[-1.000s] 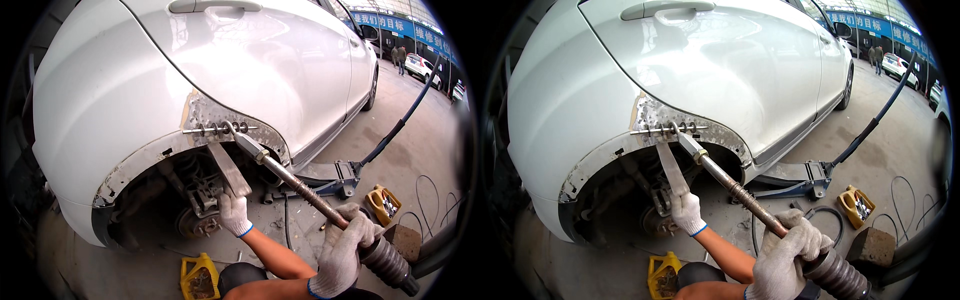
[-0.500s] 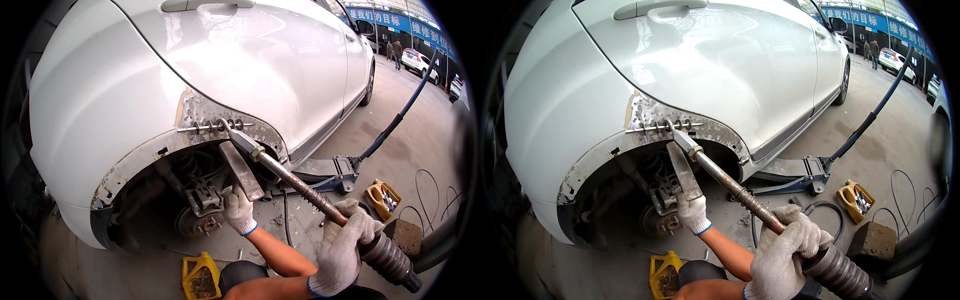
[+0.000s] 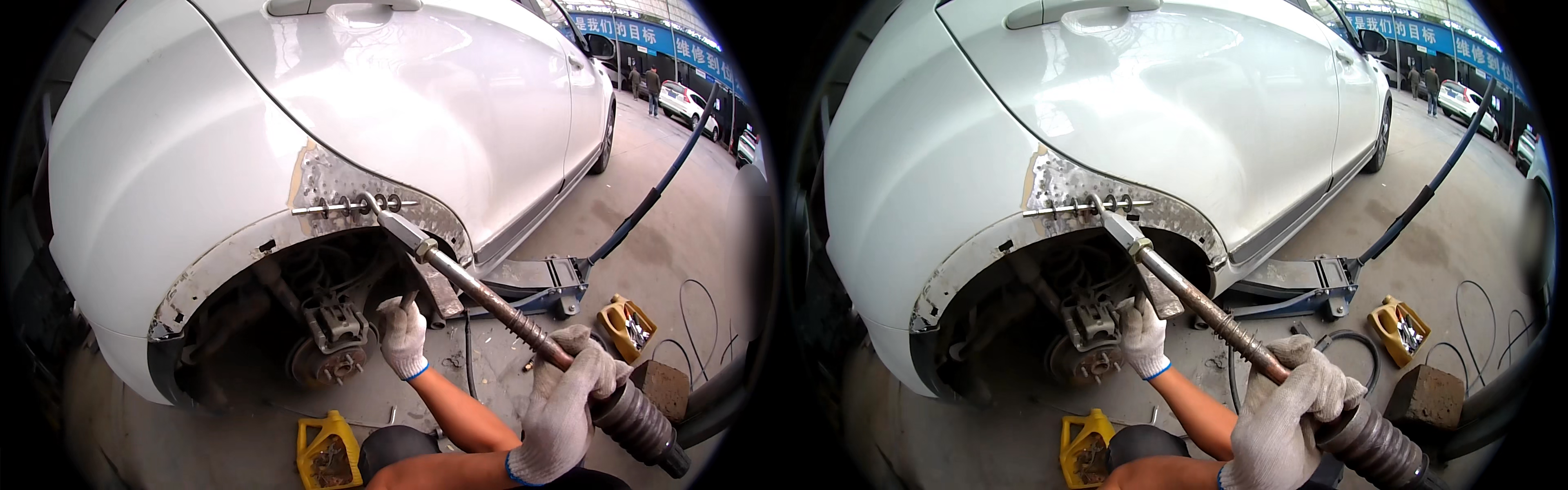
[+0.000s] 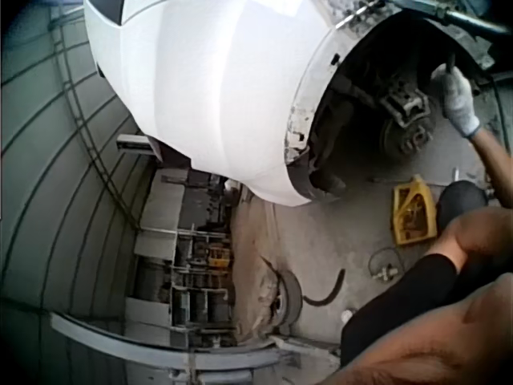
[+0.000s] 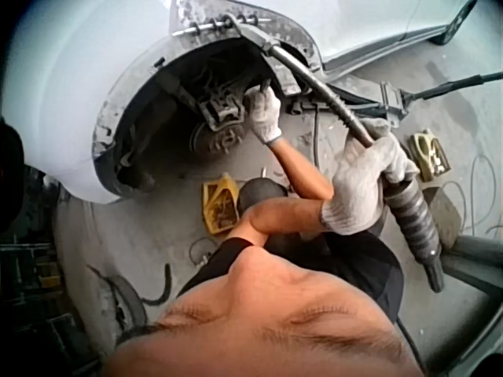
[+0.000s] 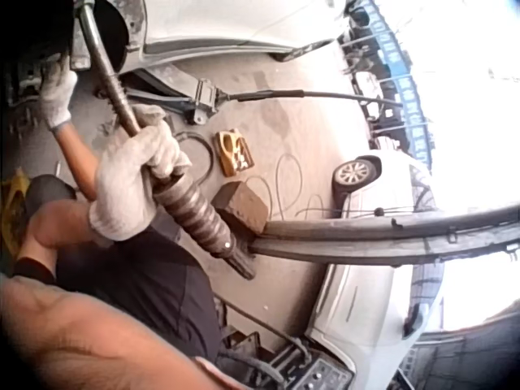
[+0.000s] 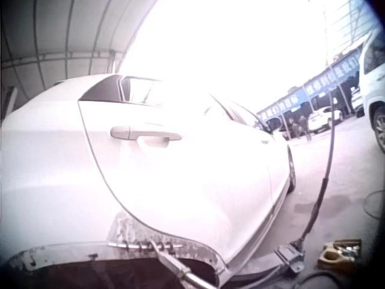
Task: The person uses a pneumatic dent puller and a hammer to repair a dent on the rear wheel arch of a white car. They repeatedly attach the puller to the damaged area, pull to straighten the metal, and then hammer the surface to smooth it out.
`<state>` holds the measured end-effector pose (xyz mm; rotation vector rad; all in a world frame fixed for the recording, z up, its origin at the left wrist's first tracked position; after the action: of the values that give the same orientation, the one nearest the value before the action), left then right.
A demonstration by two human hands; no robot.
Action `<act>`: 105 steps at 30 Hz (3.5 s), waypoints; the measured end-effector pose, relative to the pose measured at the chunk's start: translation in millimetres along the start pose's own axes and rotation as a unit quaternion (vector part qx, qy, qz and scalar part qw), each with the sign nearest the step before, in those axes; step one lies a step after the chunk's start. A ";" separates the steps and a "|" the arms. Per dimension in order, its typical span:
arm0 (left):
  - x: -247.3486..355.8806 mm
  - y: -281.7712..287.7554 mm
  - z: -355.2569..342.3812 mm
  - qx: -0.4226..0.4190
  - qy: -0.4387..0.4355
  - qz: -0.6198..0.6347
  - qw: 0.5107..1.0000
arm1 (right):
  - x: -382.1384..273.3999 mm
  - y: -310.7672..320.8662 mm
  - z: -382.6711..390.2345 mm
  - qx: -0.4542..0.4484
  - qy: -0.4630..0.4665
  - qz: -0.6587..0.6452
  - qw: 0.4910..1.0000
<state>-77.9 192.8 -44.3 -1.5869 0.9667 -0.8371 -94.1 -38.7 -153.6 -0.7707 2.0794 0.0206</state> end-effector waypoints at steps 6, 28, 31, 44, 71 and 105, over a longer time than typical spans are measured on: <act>-6.9 3.1 0.0 -0.020 0.002 -0.002 1.000 | 7.7 5.5 8.7 -0.026 -0.017 0.045 0.998; -11.8 6.7 -0.9 0.009 0.023 -0.016 1.000 | -17.8 -25.8 9.6 -0.117 0.050 0.091 0.988; -9.7 9.8 -1.5 0.018 0.022 -0.011 1.000 | -19.7 -24.4 13.0 -0.115 0.050 0.070 0.990; -6.7 12.3 -2.5 0.038 0.015 -0.024 0.999 | -12.9 -26.8 5.8 -0.142 0.050 0.079 0.985; -3.2 -11.0 29.2 0.067 -0.051 0.055 0.995 | -2.4 -18.5 12.5 -0.154 -0.008 0.041 0.987; 0.6 -5.4 26.9 0.075 -0.041 0.044 0.995 | 22.2 15.4 -8.5 -0.044 0.008 0.089 0.995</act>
<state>-52.9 204.1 -44.6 -1.4286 0.8888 -0.7601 -117.7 -40.2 -169.2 -0.6366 2.1693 0.2050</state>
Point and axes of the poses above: each hand's wrist, its own z-axis away from the middle knuckle, its own y-axis out of the back of the hand, x = y × z, the point moved 4 cm from there along -z, towards the middle knuckle, and after that the axes turned 13 degrees about z, right-handed, at the moved point
